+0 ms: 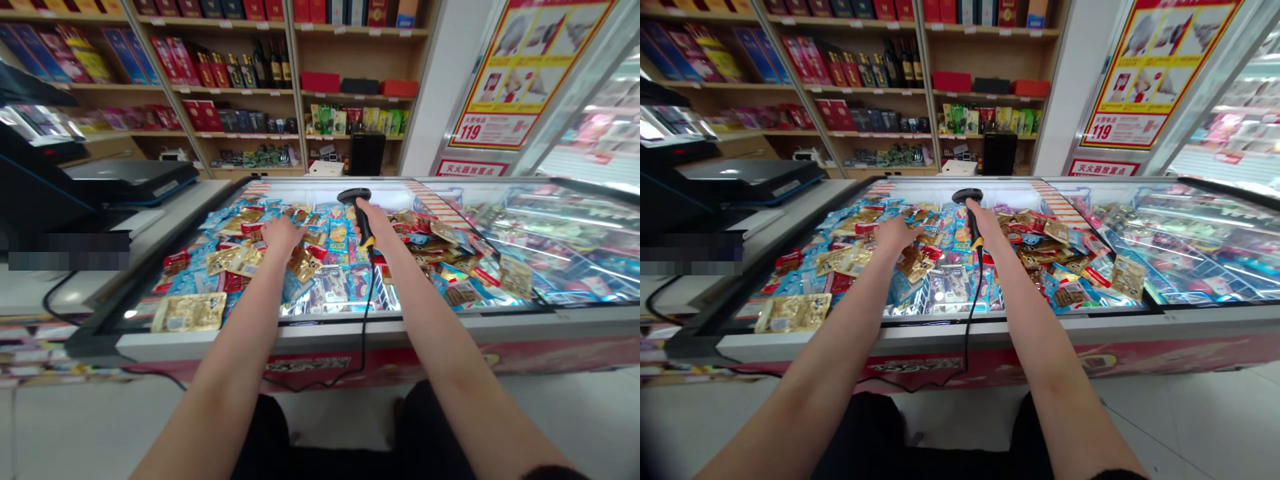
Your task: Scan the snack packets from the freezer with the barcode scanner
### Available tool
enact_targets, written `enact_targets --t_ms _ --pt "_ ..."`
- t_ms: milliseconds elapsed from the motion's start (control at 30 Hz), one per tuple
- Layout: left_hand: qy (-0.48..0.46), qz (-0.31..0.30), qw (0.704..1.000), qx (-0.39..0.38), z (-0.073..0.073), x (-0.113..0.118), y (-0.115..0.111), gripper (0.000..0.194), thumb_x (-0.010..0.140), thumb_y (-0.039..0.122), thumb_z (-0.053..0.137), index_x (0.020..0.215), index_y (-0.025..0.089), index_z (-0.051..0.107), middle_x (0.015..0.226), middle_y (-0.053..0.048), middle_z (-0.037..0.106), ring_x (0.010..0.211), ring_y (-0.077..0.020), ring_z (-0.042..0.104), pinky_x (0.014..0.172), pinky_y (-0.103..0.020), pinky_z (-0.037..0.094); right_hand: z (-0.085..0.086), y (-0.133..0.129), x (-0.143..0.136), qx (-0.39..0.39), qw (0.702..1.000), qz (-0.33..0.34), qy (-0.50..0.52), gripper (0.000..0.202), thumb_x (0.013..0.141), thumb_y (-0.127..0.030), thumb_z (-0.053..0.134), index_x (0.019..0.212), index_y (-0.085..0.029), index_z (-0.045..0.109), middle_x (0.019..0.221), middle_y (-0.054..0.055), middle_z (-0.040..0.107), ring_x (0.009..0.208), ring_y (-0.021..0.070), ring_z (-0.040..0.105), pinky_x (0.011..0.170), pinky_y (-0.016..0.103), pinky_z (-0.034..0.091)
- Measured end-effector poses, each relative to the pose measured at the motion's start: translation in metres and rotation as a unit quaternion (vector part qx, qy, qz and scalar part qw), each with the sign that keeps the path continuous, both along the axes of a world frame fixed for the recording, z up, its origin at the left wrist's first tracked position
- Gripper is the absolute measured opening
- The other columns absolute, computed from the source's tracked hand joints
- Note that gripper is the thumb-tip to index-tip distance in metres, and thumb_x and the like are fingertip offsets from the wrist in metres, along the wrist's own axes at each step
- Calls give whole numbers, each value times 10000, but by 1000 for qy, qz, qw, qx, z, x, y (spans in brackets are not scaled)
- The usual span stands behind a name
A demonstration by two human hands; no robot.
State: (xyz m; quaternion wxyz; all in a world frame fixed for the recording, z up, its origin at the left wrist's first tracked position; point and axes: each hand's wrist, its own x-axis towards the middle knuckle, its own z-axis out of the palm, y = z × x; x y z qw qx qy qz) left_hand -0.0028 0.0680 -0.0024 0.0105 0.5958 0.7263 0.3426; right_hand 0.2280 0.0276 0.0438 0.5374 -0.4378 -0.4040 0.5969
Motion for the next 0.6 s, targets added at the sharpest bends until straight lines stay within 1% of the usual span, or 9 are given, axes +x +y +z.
enact_targets --t_ms 100,200,300,367,433,500,600 --pt "5 16 1000 -8 -2 -6 -1 686 495 653 897 941 181 678 1184 -275 675 1313 -546 478 1094 -670 331 -8 -4 -17 -27 998 46 -14 358 990 -465 624 772 -192 544 500 -22 556 357 95 492 336 191 395" --pt "-22 10 1000 4 -3 -7 4 696 458 629 920 932 189 664 1151 -261 683 1316 -528 486 1074 -648 374 -13 -6 -26 -48 996 70 -18 354 1020 -444 577 777 -188 545 491 -17 556 352 99 490 334 196 396" --pt "-57 -6 998 2 -3 -14 12 590 421 508 948 832 205 652 958 -195 709 1210 -486 583 991 -569 475 -15 -6 -27 -61 995 75 0 340 1031 -455 546 821 -187 553 514 -13 578 358 103 500 333 193 397" --pt "-78 -32 996 -12 -2 -21 16 461 443 425 930 722 218 627 791 -135 690 1067 -439 657 905 -499 526 -14 -5 -24 -68 995 77 13 339 1045 -457 503 847 -188 556 525 -9 586 361 104 502 334 192 398" --pt "-110 -62 992 1 0 -28 17 360 492 360 892 654 224 600 668 -77 645 935 -381 686 831 -444 545 -14 -4 -22 -67 994 79 28 338 1052 -459 478 864 -189 557 532 -8 587 364 104 499 332 190 393" --pt "-167 -78 982 31 4 -32 15 287 542 301 850 673 214 609 634 -41 622 842 -325 682 776 -412 553 -12 -5 -20 -68 994 83 36 343 1047 -472 482 863 -192 554 533 -10 580 364 104 493 329 190 387" --pt "-265 -82 958 77 10 -30 11 231 627 248 778 797 181 637 716 -30 651 750 -254 661 698 -390 568 -10 -6 -18 -71 993 89 41 347 1042 -479 496 848 -196 550 533 -10 577 369 104 491 329 188 380"
